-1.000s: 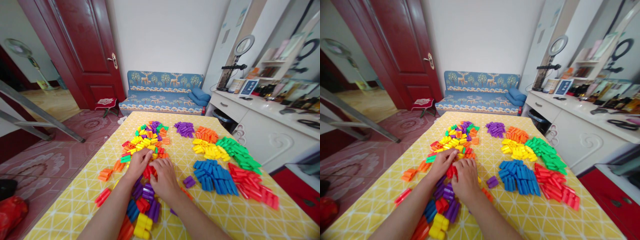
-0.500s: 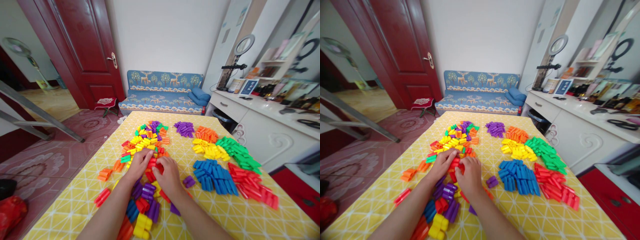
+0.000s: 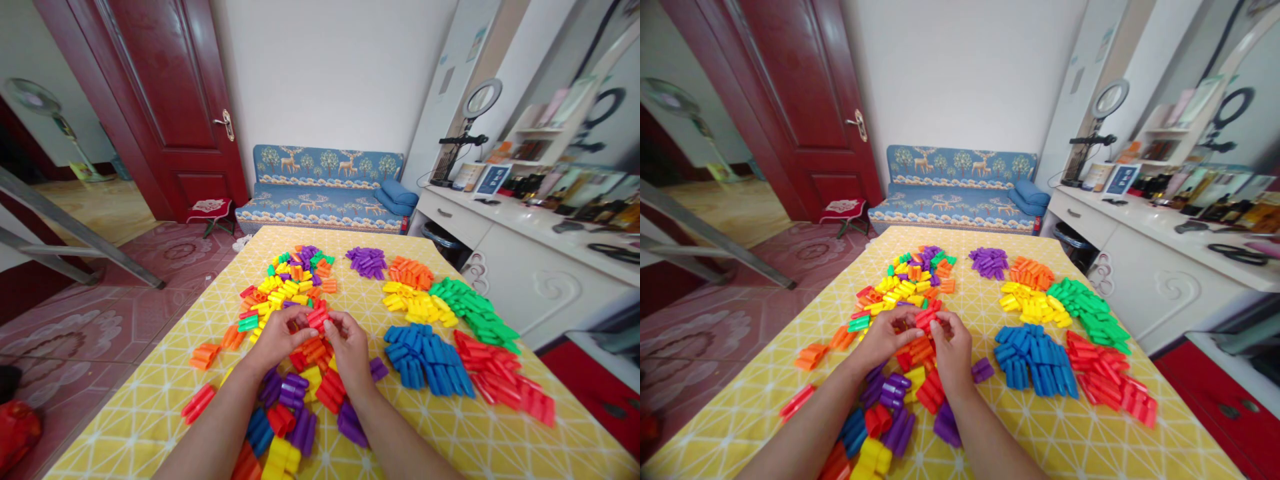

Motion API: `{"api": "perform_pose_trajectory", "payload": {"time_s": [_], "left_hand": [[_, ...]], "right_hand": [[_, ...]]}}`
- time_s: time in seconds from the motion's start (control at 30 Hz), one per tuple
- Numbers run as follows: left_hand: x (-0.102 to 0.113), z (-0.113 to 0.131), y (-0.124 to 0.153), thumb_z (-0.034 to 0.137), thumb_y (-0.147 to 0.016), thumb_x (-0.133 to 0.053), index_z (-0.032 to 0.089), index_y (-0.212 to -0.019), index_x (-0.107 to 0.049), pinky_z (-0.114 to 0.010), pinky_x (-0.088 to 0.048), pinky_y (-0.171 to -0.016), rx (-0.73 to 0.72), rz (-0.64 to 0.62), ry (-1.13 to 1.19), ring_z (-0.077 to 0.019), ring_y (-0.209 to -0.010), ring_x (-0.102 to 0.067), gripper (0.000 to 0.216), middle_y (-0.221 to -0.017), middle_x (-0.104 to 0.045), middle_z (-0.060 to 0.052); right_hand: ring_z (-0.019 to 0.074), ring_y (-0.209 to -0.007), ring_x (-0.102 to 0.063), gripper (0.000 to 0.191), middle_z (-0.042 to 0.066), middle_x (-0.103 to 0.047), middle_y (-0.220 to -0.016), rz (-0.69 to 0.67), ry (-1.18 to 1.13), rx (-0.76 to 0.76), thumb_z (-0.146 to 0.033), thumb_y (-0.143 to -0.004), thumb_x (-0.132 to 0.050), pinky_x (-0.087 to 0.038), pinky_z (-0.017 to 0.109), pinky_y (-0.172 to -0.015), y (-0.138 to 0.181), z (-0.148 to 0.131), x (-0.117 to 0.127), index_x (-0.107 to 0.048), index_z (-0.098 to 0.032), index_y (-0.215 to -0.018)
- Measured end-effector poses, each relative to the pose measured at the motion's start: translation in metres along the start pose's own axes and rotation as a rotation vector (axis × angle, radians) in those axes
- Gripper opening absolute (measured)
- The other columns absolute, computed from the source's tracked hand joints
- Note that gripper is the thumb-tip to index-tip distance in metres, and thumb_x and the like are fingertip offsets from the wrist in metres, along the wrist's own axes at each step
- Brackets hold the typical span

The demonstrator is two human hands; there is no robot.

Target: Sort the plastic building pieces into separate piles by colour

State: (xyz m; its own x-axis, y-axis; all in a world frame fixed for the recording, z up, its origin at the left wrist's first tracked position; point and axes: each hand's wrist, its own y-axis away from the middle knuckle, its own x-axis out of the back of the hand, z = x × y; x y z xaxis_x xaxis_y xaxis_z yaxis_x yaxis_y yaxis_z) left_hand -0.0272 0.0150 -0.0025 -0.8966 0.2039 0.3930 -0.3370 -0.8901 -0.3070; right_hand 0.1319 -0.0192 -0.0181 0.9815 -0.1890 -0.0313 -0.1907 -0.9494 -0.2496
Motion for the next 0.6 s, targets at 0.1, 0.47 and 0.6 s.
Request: {"api": "perform_pose_trajectory", "payload": {"time_s": [0.1, 0.47, 0.6], "left_hand": [[0.000, 0.004, 0.000, 0.030, -0.072, -0.073, 0.014, -0.099, -0.068, -0.024, -0.047, -0.065, 0.007, -0.014, -0.025, -0.0142, -0.067, -0.060, 0.032, -0.071, -0.066, -0.001], [0.000, -0.012, 0.002, 0.036, -0.079, -0.066, 0.016, -0.092, -0.070, -0.026, -0.050, -0.068, -0.005, -0.116, -0.143, -0.0167, -0.073, -0.065, 0.024, -0.080, -0.071, -0.005], [0.000, -0.009, 0.001, 0.035, -0.080, -0.065, 0.016, -0.092, -0.070, -0.025, -0.051, -0.069, -0.006, -0.113, -0.156, -0.0167, -0.074, -0.066, 0.024, -0.081, -0.072, -0.005]], "right_hand": [[0.0182, -0.082, -0.062, 0.023, 0.005, -0.068, -0.088, 0.013, -0.009, 0.012, -0.036, -0.083, -0.058, -0.049, 0.030, -0.076, 0.000, -0.001, 0.002, -0.064, -0.017, -0.093], [0.0147, -0.068, -0.061, 0.028, 0.002, -0.067, -0.079, 0.161, 0.035, 0.021, -0.041, -0.079, -0.063, -0.047, 0.024, -0.057, -0.011, -0.050, 0.073, -0.063, -0.019, -0.096], [0.0179, -0.077, -0.063, 0.035, 0.005, -0.069, -0.087, 0.263, 0.301, 0.079, -0.044, -0.073, -0.068, -0.050, 0.028, -0.067, -0.016, -0.063, 0.162, -0.064, -0.019, -0.096]]}}
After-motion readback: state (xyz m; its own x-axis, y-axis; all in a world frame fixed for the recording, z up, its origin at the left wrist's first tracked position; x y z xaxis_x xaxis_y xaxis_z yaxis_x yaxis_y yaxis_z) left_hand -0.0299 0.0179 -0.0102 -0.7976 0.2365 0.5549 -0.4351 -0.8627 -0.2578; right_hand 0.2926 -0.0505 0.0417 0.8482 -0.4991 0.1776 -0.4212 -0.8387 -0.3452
